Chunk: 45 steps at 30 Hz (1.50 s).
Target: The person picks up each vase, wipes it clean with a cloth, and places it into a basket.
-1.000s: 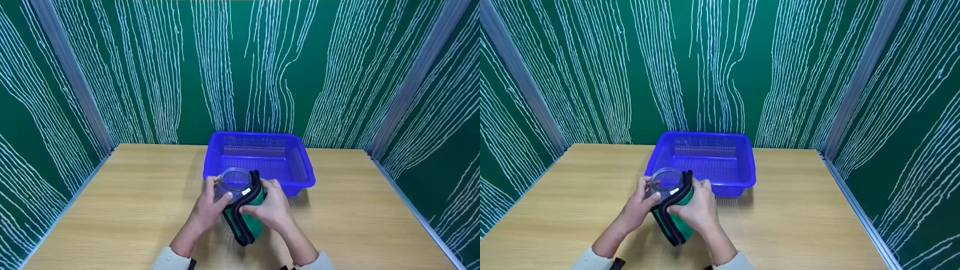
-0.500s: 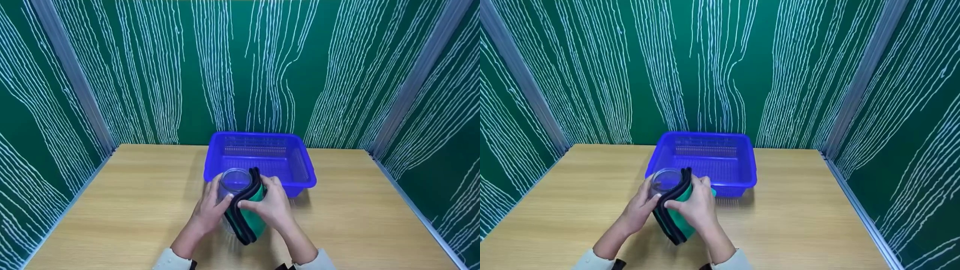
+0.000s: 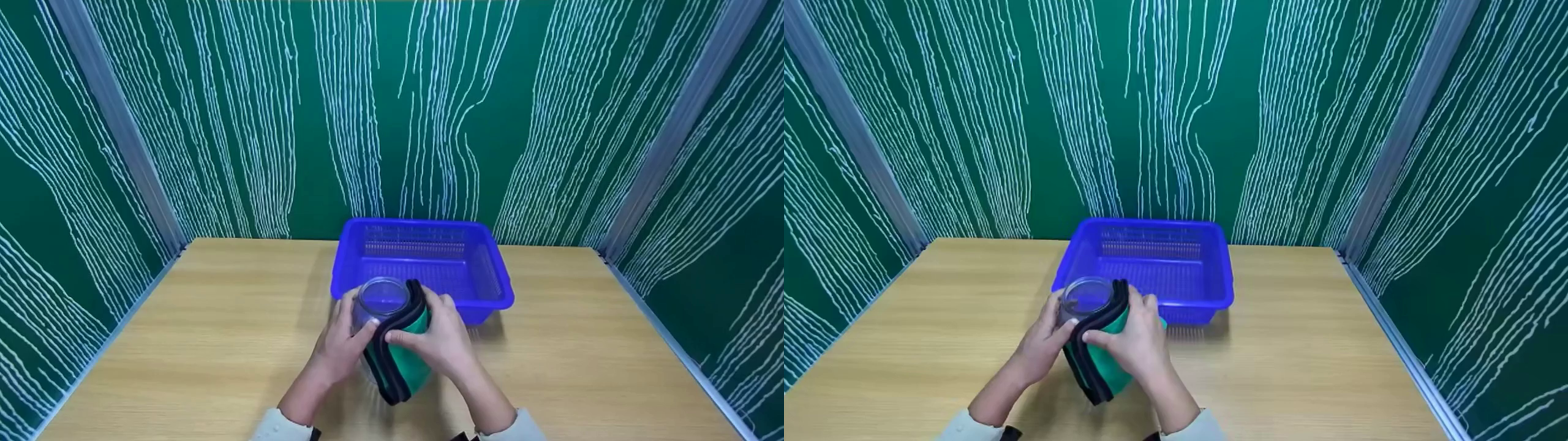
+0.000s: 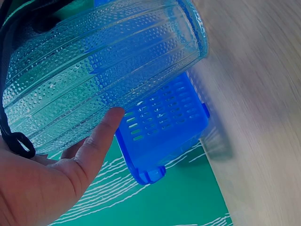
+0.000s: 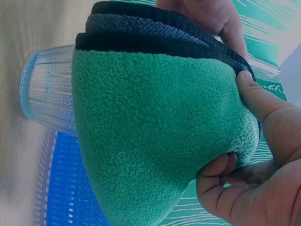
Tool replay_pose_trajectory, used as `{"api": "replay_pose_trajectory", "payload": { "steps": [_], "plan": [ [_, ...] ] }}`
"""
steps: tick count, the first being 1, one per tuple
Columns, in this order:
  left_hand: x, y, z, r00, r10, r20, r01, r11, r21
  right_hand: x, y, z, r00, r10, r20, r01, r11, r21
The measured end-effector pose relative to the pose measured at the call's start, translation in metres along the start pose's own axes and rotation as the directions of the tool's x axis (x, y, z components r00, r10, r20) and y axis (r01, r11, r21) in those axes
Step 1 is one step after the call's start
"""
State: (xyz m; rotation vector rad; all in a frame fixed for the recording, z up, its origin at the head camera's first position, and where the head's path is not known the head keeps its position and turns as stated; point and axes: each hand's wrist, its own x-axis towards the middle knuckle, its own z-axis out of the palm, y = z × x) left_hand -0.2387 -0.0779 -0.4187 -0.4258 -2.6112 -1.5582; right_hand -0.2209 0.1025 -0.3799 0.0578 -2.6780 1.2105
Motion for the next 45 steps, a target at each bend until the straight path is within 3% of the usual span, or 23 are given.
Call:
{"api": "replay_pose_trajectory", "payload": {
  "steps": [8,20,29,45],
  "plan": [
    [0.002,-0.003,0.0,0.997,0.063,-0.039,-0.061,0.997,0.056,-0.002,0.001,0.001,0.999,-0.033,-0.032,0.032,0.999,-0.041],
    [0.0,-0.002,0.0,1.0,0.016,-0.023,-0.016,0.999,0.041,-0.003,0.002,0.001,0.999,-0.037,-0.025,0.036,0.998,-0.056],
    [0.001,-0.002,0.0,0.999,0.038,-0.033,-0.037,0.999,0.039,-0.002,0.004,0.001,0.998,-0.05,-0.026,0.047,0.995,-0.09],
    [0.002,-0.001,0.0,1.0,0.004,-0.011,-0.004,1.0,0.016,-0.002,0.011,0.003,1.0,-0.025,0.011,0.026,0.994,-0.108]
  ]
}}
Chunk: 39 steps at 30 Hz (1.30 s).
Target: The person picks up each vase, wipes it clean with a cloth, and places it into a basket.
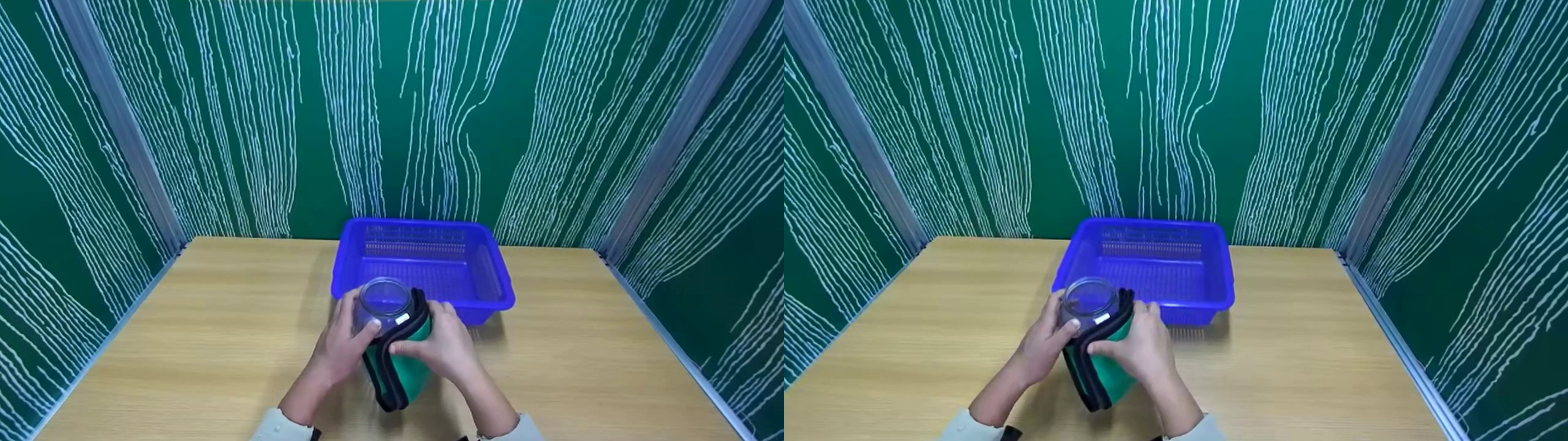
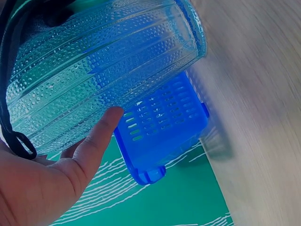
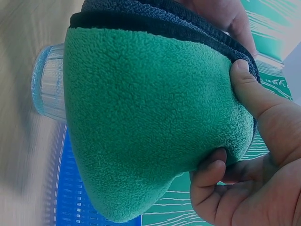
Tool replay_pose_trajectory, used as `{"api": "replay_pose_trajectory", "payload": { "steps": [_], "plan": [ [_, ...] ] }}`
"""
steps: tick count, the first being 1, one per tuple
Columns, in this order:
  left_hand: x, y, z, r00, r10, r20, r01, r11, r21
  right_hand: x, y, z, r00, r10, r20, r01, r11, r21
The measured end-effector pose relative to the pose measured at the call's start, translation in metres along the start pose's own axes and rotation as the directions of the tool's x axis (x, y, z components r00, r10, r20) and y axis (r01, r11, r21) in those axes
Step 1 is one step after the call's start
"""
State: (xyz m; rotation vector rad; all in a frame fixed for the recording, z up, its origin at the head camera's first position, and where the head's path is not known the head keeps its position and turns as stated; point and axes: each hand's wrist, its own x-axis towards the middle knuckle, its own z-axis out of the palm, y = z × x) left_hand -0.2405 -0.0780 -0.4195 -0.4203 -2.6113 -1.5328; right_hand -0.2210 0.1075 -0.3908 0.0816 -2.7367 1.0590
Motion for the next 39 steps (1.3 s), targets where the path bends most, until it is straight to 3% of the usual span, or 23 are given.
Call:
{"api": "replay_pose_trajectory", "payload": {
  "steps": [9,21,29,39],
  "plan": [
    [0.001,-0.001,0.0,1.0,0.004,0.022,-0.004,1.0,-0.011,0.0,0.003,0.003,0.999,0.015,0.044,-0.013,0.999,-0.038],
    [0.001,0.0,0.0,0.998,0.059,-0.037,-0.058,0.998,0.024,0.003,0.021,0.019,0.994,-0.021,0.109,0.025,0.999,-0.04],
    [0.002,0.0,0.002,0.997,0.045,-0.055,-0.042,0.998,0.056,0.005,0.03,0.029,0.991,0.022,0.133,-0.018,0.999,-0.028],
    [0.0,0.0,0.002,0.998,0.037,-0.043,-0.036,0.999,0.012,0.005,0.043,0.042,0.987,-0.013,0.162,0.016,1.0,-0.016]
  ]
}}
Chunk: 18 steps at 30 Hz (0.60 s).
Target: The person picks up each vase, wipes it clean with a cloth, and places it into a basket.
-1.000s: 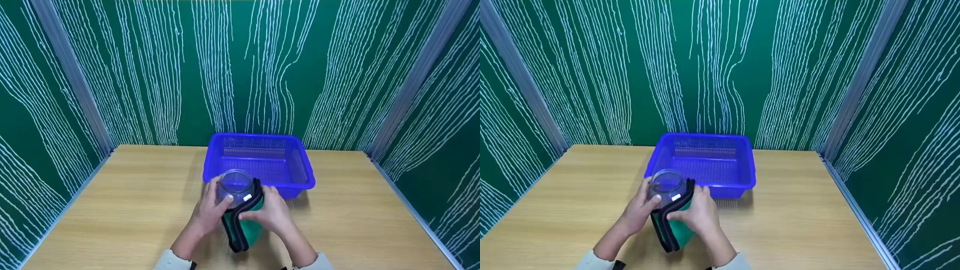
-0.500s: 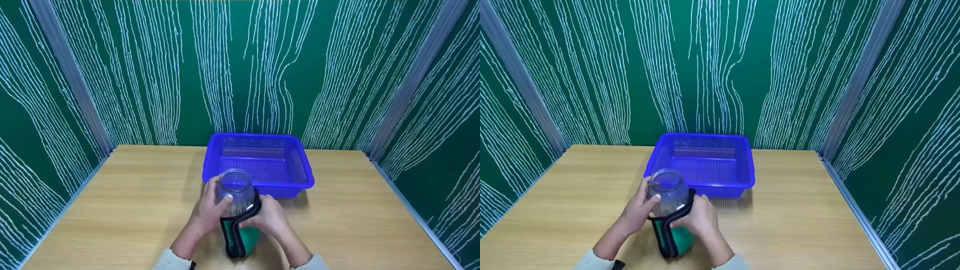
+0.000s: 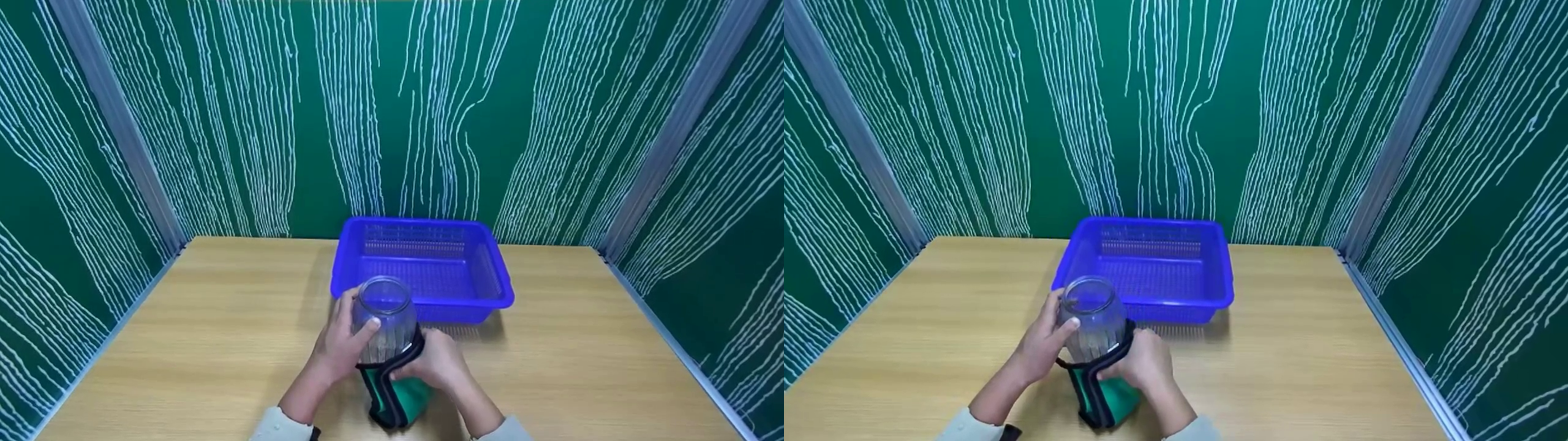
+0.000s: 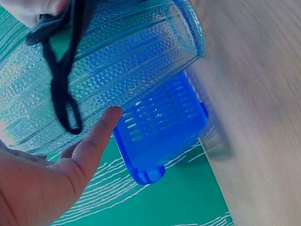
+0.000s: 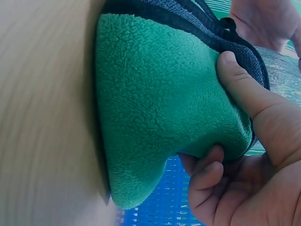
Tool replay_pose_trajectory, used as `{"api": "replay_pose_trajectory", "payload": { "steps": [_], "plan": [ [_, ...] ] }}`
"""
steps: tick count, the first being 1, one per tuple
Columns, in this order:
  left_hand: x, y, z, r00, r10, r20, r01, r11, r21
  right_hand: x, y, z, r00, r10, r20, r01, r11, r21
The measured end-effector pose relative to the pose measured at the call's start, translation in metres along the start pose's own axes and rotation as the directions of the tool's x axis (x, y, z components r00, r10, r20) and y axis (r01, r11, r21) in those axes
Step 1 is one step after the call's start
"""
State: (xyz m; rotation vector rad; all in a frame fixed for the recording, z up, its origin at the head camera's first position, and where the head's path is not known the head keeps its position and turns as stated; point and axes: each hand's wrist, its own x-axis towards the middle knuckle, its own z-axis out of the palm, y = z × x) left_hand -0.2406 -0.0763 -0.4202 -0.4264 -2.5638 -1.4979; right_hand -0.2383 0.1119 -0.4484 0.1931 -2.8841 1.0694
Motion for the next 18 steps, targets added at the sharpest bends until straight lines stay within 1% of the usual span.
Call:
{"api": "replay_pose_trajectory", "payload": {
  "steps": [7,10,14,18],
  "plan": [
    [-0.0005,-0.0007,-0.0004,1.0,-0.005,0.005,0.005,1.0,-0.013,0.0002,0.0032,0.0042,1.0,-0.005,0.021,0.005,1.0,-0.004],
    [-0.0001,-0.0013,-0.0004,1.0,0.019,0.001,-0.019,1.0,-0.006,-0.0003,0.0017,0.0027,0.999,-0.008,0.033,0.008,1.0,0.001],
    [0.0009,-0.0031,-0.0008,0.998,0.064,0.002,-0.064,0.998,0.002,-0.001,0.0001,0.0002,0.999,-0.003,0.045,0.002,0.999,0.033],
    [0.0019,-0.0049,-0.0006,0.998,0.068,0.004,-0.068,0.998,-0.004,-0.0014,-0.0002,-0.0019,0.999,0.016,0.046,-0.019,0.997,0.074]
  ]
}}
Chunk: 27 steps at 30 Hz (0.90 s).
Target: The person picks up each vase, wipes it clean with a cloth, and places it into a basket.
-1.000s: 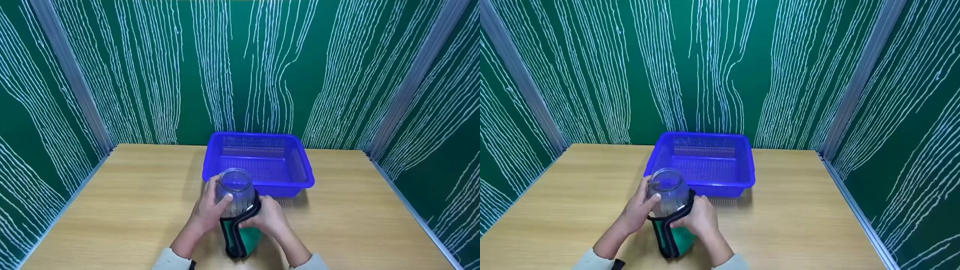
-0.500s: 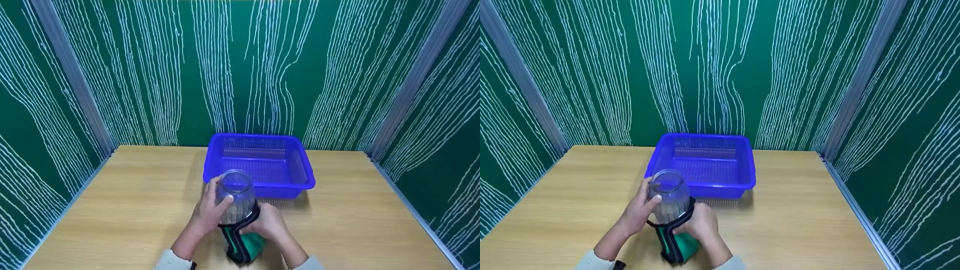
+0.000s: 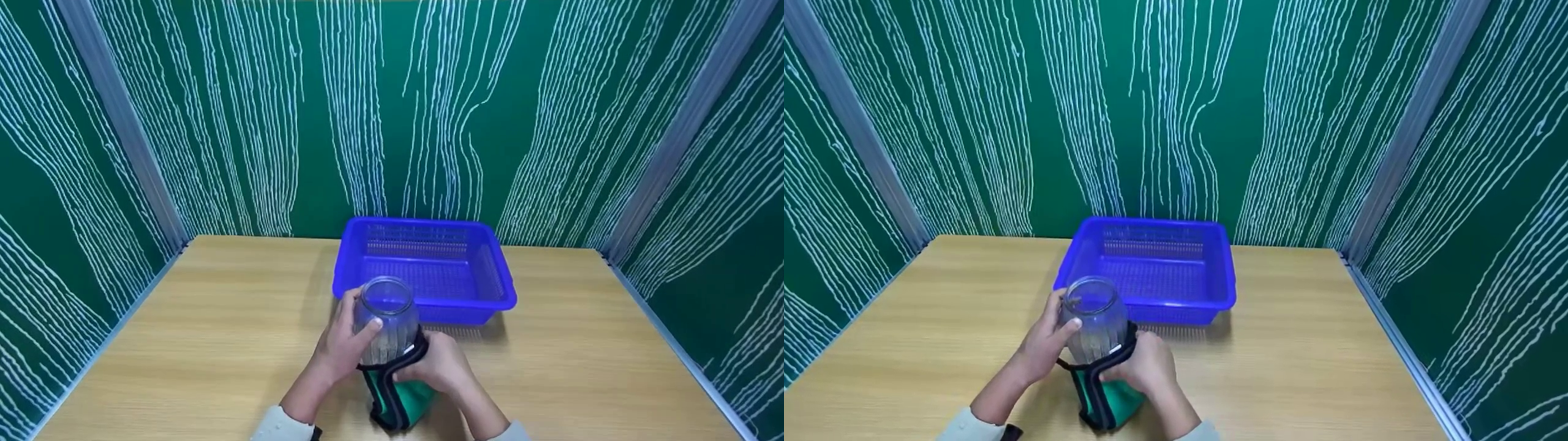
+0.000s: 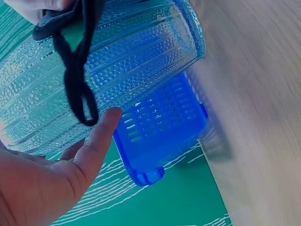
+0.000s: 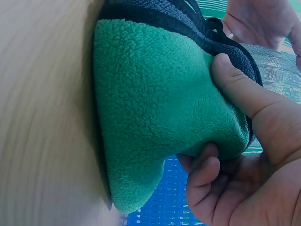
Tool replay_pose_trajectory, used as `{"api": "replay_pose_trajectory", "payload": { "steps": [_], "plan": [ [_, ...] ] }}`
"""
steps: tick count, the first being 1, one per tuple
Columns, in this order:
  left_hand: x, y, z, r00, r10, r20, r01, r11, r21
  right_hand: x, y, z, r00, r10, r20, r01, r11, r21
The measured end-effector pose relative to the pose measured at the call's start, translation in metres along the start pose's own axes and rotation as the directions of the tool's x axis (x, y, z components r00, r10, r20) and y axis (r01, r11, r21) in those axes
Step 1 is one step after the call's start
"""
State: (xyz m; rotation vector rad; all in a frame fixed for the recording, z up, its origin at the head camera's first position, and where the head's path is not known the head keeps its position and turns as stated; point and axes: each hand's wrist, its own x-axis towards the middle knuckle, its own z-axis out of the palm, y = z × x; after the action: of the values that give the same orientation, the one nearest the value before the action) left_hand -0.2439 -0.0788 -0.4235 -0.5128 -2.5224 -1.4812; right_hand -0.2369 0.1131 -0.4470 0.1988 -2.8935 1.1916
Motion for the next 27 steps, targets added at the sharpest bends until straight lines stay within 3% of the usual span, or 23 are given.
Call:
{"api": "replay_pose_trajectory", "payload": {
  "steps": [8,18,27],
  "plan": [
    [-0.001,0.002,0.001,0.998,-0.063,0.0,0.063,0.998,-0.022,-0.005,-0.009,-0.01,0.998,0.025,-0.05,-0.021,0.997,0.07],
    [-0.001,0.001,0.001,0.998,-0.069,0.008,0.069,0.997,-0.037,-0.01,-0.017,-0.013,0.989,0.057,-0.138,-0.037,0.99,0.138],
    [0.002,0.001,-0.001,0.999,-0.027,0.017,0.028,0.996,-0.087,-0.012,-0.023,-0.013,0.979,0.064,-0.195,-0.027,0.981,0.19]
  ]
}}
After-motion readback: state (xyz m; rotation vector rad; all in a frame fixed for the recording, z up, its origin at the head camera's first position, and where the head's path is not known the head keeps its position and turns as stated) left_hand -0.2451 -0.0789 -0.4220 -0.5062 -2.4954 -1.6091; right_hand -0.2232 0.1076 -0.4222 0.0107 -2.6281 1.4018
